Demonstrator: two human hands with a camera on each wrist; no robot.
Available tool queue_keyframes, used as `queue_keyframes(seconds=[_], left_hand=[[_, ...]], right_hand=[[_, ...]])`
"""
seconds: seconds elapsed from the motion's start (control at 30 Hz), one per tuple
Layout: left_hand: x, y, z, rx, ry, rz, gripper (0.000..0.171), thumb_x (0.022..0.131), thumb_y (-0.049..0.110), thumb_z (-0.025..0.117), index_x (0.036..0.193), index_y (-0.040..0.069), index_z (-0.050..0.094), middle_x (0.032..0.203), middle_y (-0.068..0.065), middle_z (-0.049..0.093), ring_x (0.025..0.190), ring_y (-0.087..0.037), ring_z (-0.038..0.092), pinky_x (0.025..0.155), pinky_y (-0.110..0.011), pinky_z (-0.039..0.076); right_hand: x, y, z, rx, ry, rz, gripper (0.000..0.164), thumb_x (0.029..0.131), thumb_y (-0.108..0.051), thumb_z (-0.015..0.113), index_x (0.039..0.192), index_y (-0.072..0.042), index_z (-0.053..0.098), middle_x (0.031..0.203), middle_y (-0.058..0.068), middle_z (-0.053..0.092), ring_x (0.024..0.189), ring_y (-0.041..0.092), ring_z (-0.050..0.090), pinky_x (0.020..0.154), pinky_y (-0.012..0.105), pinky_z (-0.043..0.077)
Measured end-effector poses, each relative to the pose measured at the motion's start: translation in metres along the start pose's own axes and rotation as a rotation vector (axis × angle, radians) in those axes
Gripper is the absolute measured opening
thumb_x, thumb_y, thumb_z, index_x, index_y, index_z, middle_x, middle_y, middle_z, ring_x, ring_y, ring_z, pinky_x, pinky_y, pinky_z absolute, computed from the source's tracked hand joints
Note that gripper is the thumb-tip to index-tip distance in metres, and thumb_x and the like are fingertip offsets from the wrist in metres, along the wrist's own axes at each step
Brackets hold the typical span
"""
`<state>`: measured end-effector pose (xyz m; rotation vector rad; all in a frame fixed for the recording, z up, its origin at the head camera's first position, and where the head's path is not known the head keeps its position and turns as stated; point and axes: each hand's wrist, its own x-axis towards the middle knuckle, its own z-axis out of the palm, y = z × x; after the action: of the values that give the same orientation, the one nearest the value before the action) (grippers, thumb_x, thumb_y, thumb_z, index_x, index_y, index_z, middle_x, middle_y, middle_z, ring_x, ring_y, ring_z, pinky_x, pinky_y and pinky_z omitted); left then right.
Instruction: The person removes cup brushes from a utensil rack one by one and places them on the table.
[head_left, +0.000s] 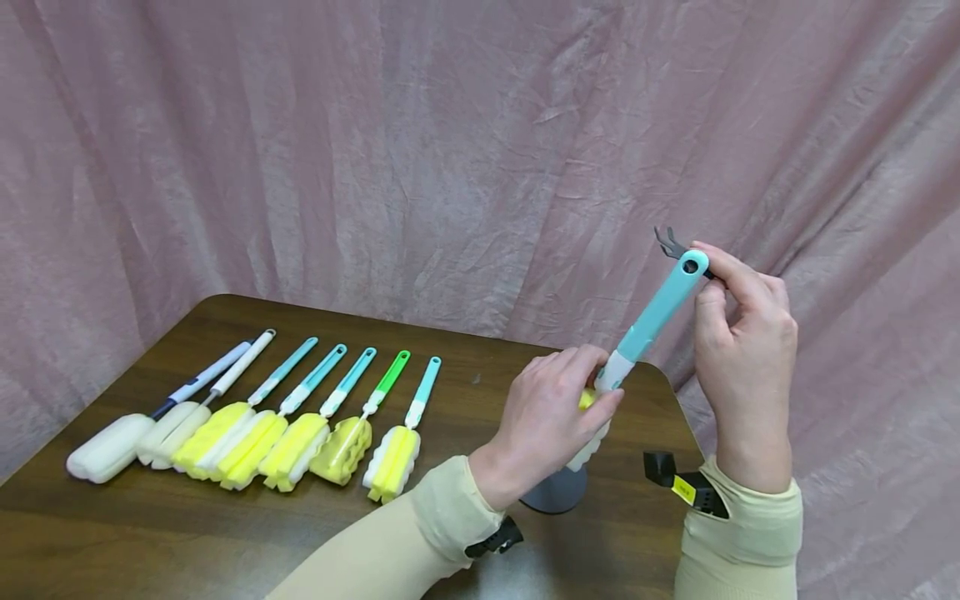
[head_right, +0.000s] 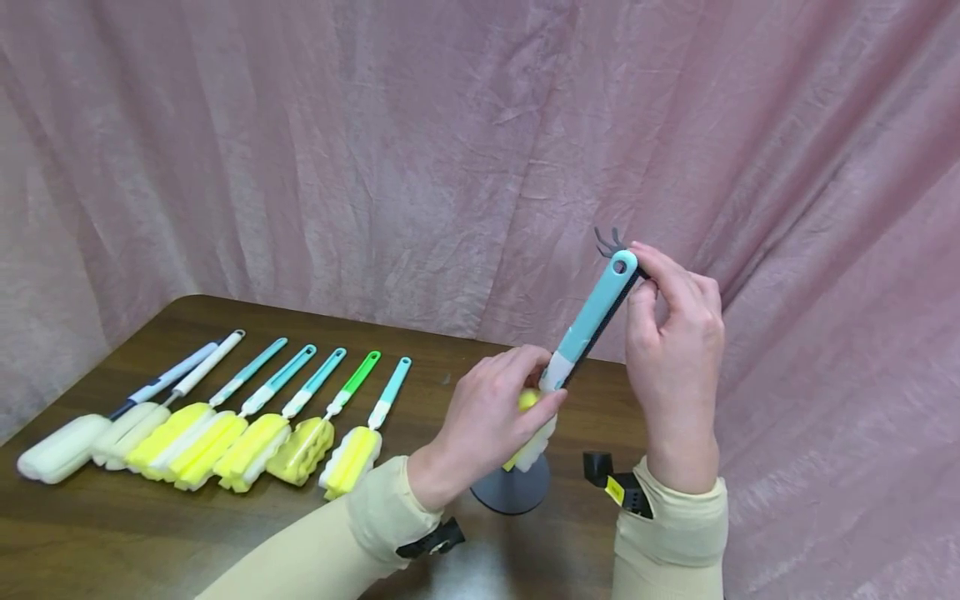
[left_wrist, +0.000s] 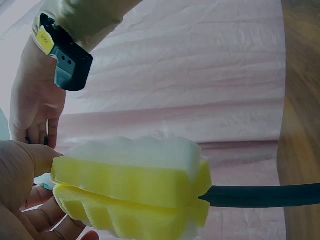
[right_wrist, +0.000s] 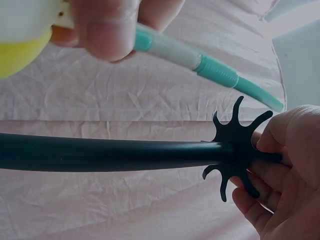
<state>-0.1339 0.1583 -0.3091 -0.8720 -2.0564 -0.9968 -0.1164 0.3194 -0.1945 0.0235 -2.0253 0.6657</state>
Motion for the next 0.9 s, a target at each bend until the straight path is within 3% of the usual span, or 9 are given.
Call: queue_keyframes(seconds=[0.53, 0.9], left_hand=[[-0.003, -0.002, -0.020, -0.060, -0.003, -0.023, 0.023, 0.091, 0.034, 0.069, 0.106, 0.019, 0.061, 0.086, 0.016, 0.052, 0.076, 0.003, 0.045, 0.074, -0.017, 0.038], [-0.013, -0.011, -0.031, -0.080, 0.029, -0.042, 0.026, 0.089, 0.032, 0.073, 0.106, 0.017, 0.062, 0.087, 0.013, 0.057, 0.077, -0.001, 0.051, 0.067, -0.016, 0.040]], right_hand=[[0.001, 0.000, 0.000, 0.009, -0.002, -0.006, 0.041, 0.098, -0.016, 0.045, 0.121, -0.035, 0.073, 0.120, -0.026, 0.064, 0.104, 0.007, 0.051, 0.079, 0.024, 0.033], [0.000, -0.003, -0.001, 0.012, 0.006, -0.001, 0.040, 0.099, -0.016, 0.044, 0.121, -0.031, 0.074, 0.120, -0.022, 0.066, 0.102, 0.006, 0.050, 0.074, 0.023, 0.031]])
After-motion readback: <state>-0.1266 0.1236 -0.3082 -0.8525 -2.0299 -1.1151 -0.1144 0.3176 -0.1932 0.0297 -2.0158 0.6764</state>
